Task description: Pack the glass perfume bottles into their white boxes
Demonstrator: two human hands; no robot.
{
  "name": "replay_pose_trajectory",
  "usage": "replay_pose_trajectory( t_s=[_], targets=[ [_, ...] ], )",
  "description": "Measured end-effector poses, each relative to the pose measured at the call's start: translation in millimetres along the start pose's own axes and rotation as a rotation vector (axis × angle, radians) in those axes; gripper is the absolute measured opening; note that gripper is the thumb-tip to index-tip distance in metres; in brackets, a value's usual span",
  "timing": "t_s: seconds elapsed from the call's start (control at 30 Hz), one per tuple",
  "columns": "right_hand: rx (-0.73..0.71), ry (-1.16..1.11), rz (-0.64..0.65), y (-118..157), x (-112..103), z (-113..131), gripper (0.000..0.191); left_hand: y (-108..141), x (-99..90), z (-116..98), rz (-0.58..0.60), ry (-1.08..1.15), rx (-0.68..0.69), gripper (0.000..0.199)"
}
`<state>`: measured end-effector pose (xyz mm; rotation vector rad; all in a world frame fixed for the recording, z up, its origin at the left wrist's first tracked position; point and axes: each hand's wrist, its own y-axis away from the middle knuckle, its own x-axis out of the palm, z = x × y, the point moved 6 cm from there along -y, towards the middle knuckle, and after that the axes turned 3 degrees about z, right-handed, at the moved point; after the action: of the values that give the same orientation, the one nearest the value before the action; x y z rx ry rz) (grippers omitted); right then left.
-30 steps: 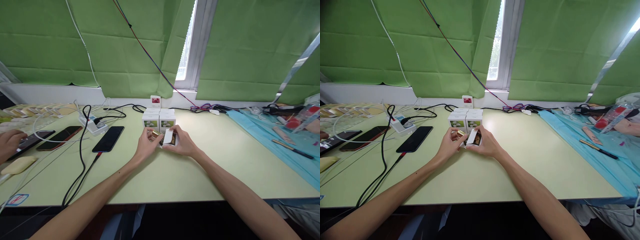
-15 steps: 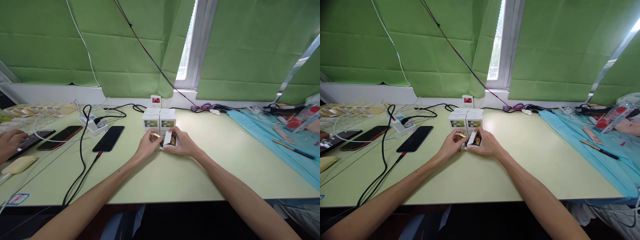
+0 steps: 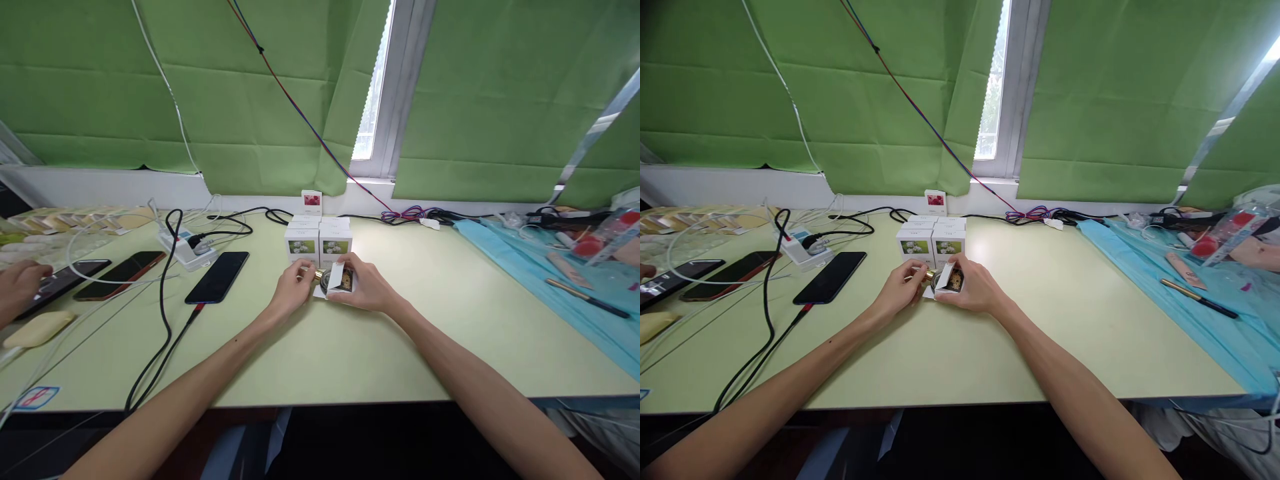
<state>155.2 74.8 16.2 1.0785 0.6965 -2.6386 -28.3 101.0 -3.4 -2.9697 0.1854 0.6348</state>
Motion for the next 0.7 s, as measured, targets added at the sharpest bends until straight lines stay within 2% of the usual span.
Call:
replay_pose_trajectory(
  t_s=[0.3,0.7],
  targets=[
    [-0.005,0.001,-0.011,0.1,1.0,-1.9,0.064,5.8,1.1,-7.2,0.021,0.031,-0.028,0.019],
    [-0.008,-0.005,-0.024,0.4,0.2,-0.7,0.064,0.6,0.4,-2.5,-0.021,-0.035,0.041,0.026]
  ],
)
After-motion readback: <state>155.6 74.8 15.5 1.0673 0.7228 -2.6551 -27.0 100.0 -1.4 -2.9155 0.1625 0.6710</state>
